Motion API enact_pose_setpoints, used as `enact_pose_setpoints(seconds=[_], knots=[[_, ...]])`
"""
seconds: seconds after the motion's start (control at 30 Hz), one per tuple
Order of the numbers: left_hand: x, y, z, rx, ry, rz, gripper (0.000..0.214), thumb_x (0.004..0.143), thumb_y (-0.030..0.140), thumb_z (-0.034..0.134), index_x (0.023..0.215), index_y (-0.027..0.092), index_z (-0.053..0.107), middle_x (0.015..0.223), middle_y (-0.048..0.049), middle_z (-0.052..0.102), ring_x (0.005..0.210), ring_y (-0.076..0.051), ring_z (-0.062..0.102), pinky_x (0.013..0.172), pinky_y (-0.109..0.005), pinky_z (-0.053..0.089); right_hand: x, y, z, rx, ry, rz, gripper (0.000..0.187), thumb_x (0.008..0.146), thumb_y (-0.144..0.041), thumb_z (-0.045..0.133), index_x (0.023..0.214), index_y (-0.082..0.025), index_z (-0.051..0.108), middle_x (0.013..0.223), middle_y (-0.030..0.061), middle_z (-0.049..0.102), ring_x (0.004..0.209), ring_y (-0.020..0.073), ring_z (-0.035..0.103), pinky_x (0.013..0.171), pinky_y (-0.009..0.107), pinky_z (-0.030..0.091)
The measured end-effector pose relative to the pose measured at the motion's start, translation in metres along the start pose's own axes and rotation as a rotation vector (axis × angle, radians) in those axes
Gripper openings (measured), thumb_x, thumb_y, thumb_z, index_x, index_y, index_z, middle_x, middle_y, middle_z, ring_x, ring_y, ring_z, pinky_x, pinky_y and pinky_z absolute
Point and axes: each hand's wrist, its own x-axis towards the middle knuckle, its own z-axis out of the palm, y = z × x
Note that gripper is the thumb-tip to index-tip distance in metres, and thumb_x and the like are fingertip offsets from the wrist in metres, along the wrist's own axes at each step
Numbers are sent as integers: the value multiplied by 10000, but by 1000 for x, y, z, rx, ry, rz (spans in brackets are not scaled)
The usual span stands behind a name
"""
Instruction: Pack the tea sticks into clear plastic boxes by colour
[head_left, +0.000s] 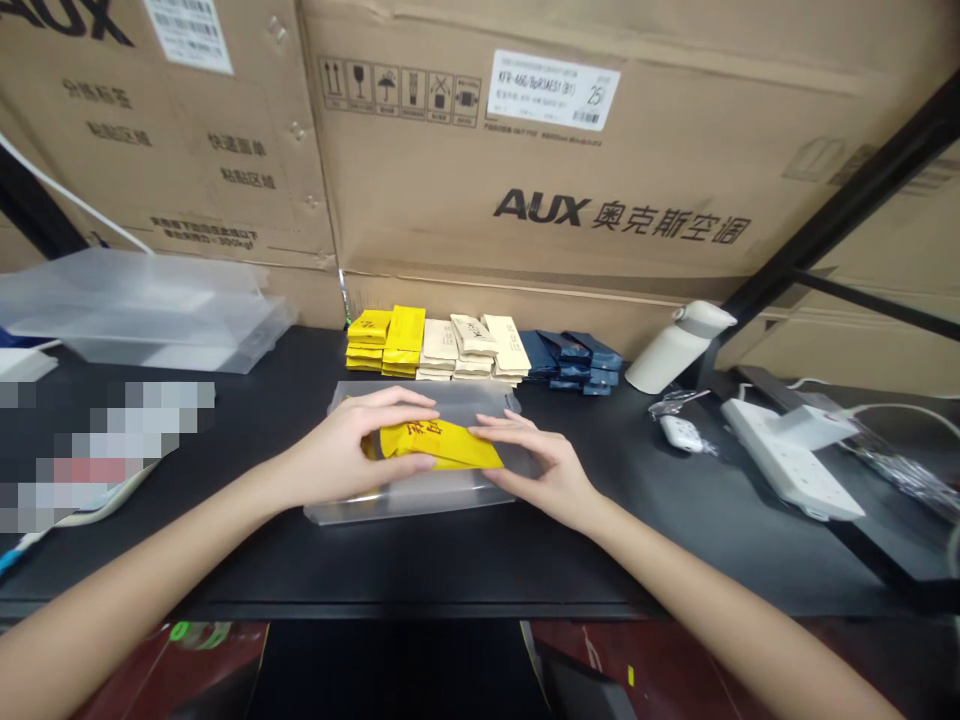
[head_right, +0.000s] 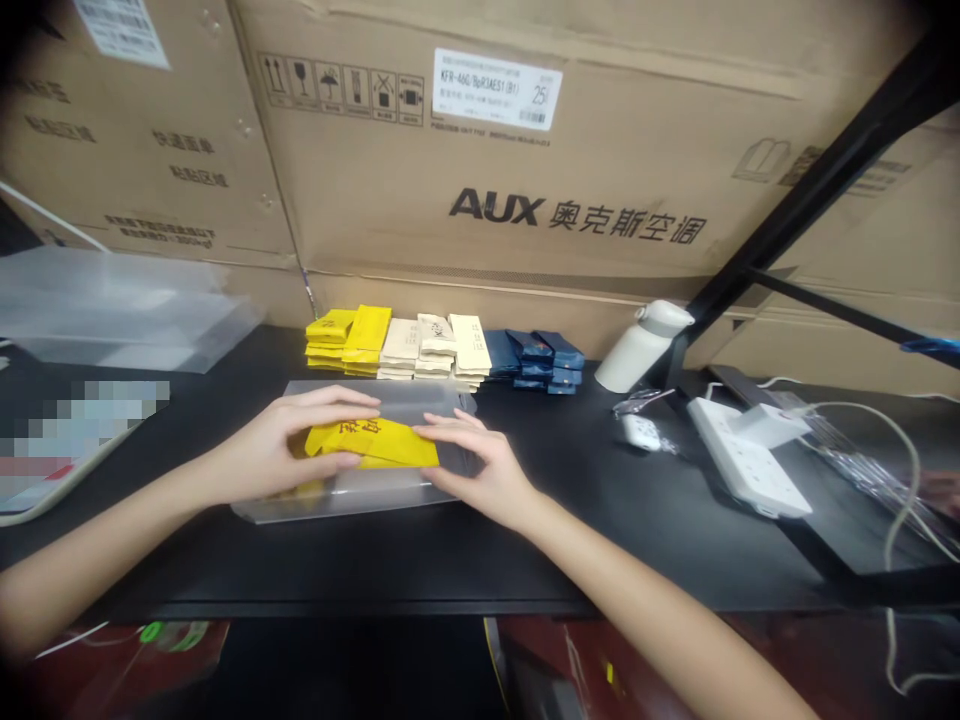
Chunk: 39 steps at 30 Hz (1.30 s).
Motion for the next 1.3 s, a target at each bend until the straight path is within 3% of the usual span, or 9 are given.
enact_pose_setpoints(seconds=[0.13,0.23,0.37,0.47,0.53,0.63,0.77,1.03,1.3], knots=[[-2,1,-3,-48,-73,13,606,743,494,756,1286,262,622,1350,-80,607,1209,-273,588,1045,-401,468,-2,0,2,40,129,43,211,848,-196,664,1026,-275,748,1067,32,759,1018,233,718,1042,478,484],[-3,1,-2,-49,-16,-28,541,760,485,742,1237,250,645,1255,-71,675,1142,-271,634,1026,-399,487,-4,2,3,111,271,150,99,846,-267,680,907,-243,754,931,45,776,851,218,736,836,388,593],[-3,0,1,-154,52,-132,605,819,443,686,1375,274,517,1176,-59,715,1031,-248,688,925,-378,555,-6,5,4,165,306,223,306,849,-302,687,1147,-232,669,801,26,734,778,187,708,822,366,590],[-3,0,0,-207,29,-136,558,833,426,675,1347,261,532,1181,-61,711,1024,-239,687,894,-362,564,-5,5,4,80,246,110,558,807,-256,734,1332,-259,545,1098,79,703,1061,223,666,987,415,525],[-2,1,-1,-165,14,-111,452,840,430,668,1249,245,613,1193,-58,706,1048,-239,673,920,-366,544,-5,3,2,5,156,15,614,781,-225,758,1350,-283,535,1356,107,580,1275,263,546,1075,459,454],[-2,1,-2,-102,-2,-102,435,843,447,663,1234,259,649,1209,-45,706,1078,-244,659,952,-375,519,-3,-1,-3,-80,63,-65,661,780,-225,765,1386,-309,515,1487,108,462,1371,291,452,1113,511,398],[-2,0,-3,-116,-37,-118,404,845,448,654,1204,264,687,1124,-34,742,936,-227,692,845,-352,556,-3,-5,-4,-127,-45,-143,838,731,-287,811,1470,-299,415,1504,136,443,1360,309,465,1098,519,403],[-2,-1,-3,-155,-61,-113,386,853,423,658,1209,273,665,1151,-24,727,963,-215,686,850,-333,553,-4,-4,2,-137,30,-169,695,758,-297,785,1397,-259,517,1209,116,682,1092,268,624,973,458,495],[-2,1,-3,-194,-65,-100,346,854,421,664,1158,256,652,1117,-25,724,991,-204,681,874,-315,536,-5,-4,0,-252,-51,-238,845,746,-334,796,1483,-294,384,1367,130,583,1222,289,577,1087,507,396]])
